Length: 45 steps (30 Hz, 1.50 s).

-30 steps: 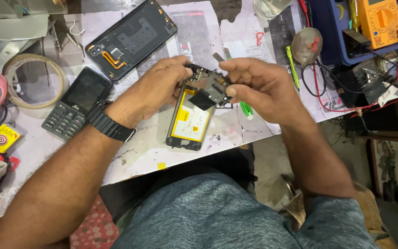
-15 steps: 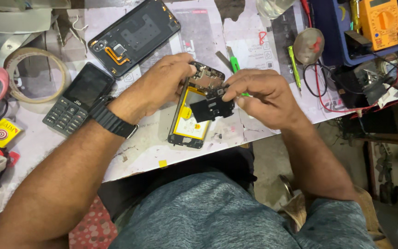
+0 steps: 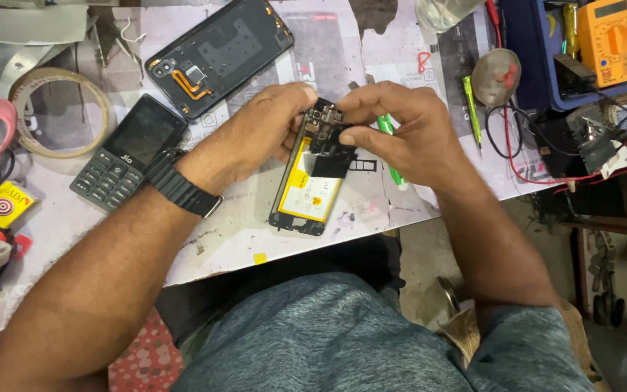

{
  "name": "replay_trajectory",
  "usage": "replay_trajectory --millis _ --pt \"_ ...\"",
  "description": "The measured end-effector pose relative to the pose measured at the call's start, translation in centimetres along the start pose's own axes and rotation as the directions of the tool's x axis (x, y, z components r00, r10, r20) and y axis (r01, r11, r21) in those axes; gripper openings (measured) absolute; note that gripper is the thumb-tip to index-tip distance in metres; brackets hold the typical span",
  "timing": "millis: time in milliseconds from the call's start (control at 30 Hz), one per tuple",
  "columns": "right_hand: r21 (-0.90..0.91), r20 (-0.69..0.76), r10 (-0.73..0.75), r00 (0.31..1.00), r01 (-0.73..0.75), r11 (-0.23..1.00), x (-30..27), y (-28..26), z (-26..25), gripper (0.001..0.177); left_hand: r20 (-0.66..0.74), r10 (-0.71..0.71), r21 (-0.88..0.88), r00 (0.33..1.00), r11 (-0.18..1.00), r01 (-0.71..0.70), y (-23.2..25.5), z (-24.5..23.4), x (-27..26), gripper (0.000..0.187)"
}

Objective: The person disassembles a smartphone by removing the back cover and unscrewing internal components. They use a screwdriver and a prying tool to detach the motherboard and other parts, placing them on the workbench. The person then reassembles the phone by reconnecting the motherboard and securing it with screws.

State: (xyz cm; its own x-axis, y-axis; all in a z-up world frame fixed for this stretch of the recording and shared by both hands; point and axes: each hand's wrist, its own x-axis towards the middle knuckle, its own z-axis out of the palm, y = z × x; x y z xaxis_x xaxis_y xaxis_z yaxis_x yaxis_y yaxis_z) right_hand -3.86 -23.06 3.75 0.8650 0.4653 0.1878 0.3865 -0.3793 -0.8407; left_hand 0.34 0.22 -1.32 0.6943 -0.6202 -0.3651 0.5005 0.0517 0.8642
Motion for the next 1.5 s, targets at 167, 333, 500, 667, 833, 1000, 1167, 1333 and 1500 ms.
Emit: replay_trajectory --millis 167,333,500,667,833,1000,1167,1333,1500 --pt "-0.103 -0.088 0.004 0.996 -0.013 0.995 0.1 0.0 1.2 0.026 -0.015 -0.014 0.014 1.000 1.000 0.014 0.2 0.1 0.0 0.030" --pt "-0.115 -0.177 0.037 0.984 -0.058 0.992 0.0 0.1 2.1 0.023 0.006 -0.010 0.023 1.000 1.000 0.010 0.0 0.0 0.1 0.025" --pt "-0.142 -0.184 -0.013 0.983 -0.013 0.990 -0.1 0.2 2.2 0.024 0.043 0.031 0.111 0.999 0.993 -0.035 0.1 -0.1 -0.1 0.013" --pt "-0.136 -0.163 -0.010 0.987 -0.012 0.991 0.1 0.7 2.1 0.026 0.040 0.023 0.201 0.999 0.979 -0.030 1.0 0.5 -0.7 0.010" --pt "-0.157 -0.158 -0.020 0.987 -0.005 0.988 0.2 0.9 2.1 0.027 0.034 0.002 0.198 0.999 0.980 -0.009 1.3 0.7 -0.9 0.011" --pt "-0.177 -0.189 0.002 0.982 -0.036 0.983 0.2 1.0 2.1 0.027 0.044 0.008 0.182 0.999 0.983 -0.016 1.0 0.7 -0.6 0.009" --pt "-0.006 -0.241 0.102 0.965 -0.107 0.994 -0.7 1.3 1.5 0.025 0.085 0.019 0.117 0.996 0.993 -0.029 0.7 0.4 -0.5 0.010" --pt "0.487 -0.060 0.333 0.941 -0.264 0.833 -1.4 2.4 1.3 0.036 0.099 0.031 0.073 0.995 0.997 -0.039 0.8 0.2 -0.5 0.015" --pt "0.495 -0.038 0.352 0.935 -0.288 0.820 -1.5 3.1 1.1 0.035 0.103 0.021 0.101 0.995 0.994 -0.031 0.9 0.0 -0.5 0.017"
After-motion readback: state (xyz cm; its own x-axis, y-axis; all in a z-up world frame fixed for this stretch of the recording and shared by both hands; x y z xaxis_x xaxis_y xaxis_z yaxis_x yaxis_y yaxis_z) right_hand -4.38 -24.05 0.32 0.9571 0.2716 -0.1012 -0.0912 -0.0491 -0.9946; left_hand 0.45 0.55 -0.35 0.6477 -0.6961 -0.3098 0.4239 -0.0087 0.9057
